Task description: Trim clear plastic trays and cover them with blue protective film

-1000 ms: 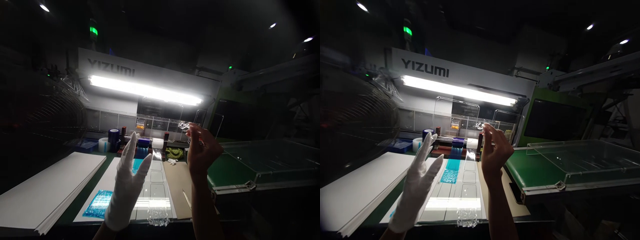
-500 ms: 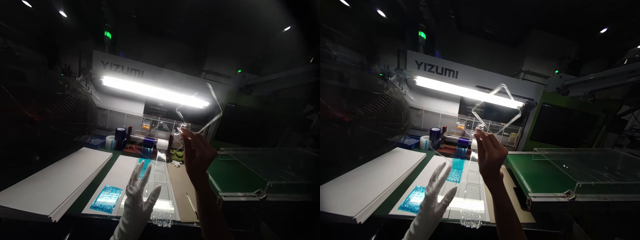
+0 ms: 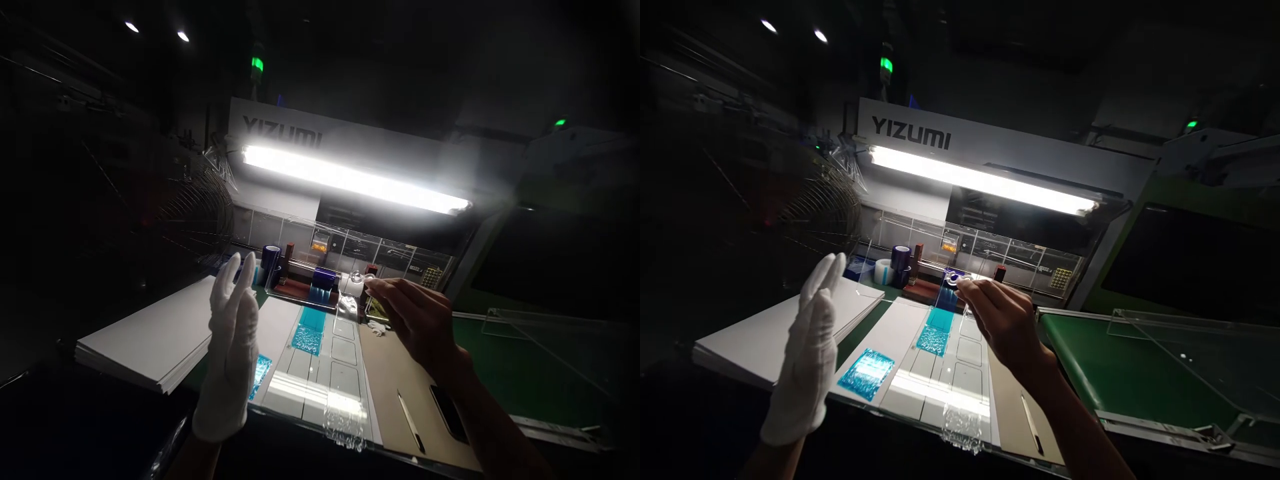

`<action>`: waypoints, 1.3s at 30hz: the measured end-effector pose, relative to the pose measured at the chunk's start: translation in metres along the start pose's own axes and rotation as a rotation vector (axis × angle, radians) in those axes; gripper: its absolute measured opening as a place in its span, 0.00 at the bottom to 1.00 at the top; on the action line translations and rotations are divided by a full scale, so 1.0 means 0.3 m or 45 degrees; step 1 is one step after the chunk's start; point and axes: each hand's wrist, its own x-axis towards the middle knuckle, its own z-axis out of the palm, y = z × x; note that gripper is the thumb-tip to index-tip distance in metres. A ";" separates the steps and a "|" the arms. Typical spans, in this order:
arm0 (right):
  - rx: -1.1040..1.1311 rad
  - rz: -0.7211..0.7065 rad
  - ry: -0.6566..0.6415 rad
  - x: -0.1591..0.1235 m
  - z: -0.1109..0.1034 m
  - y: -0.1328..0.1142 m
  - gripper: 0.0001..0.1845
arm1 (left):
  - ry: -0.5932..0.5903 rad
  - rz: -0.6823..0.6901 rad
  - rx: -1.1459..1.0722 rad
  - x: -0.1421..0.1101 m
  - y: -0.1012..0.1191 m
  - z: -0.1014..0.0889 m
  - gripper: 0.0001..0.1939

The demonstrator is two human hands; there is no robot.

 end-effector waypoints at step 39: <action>-0.081 -0.039 -0.059 0.058 -0.009 0.052 0.06 | -0.134 0.067 -0.151 0.052 -0.117 0.068 0.33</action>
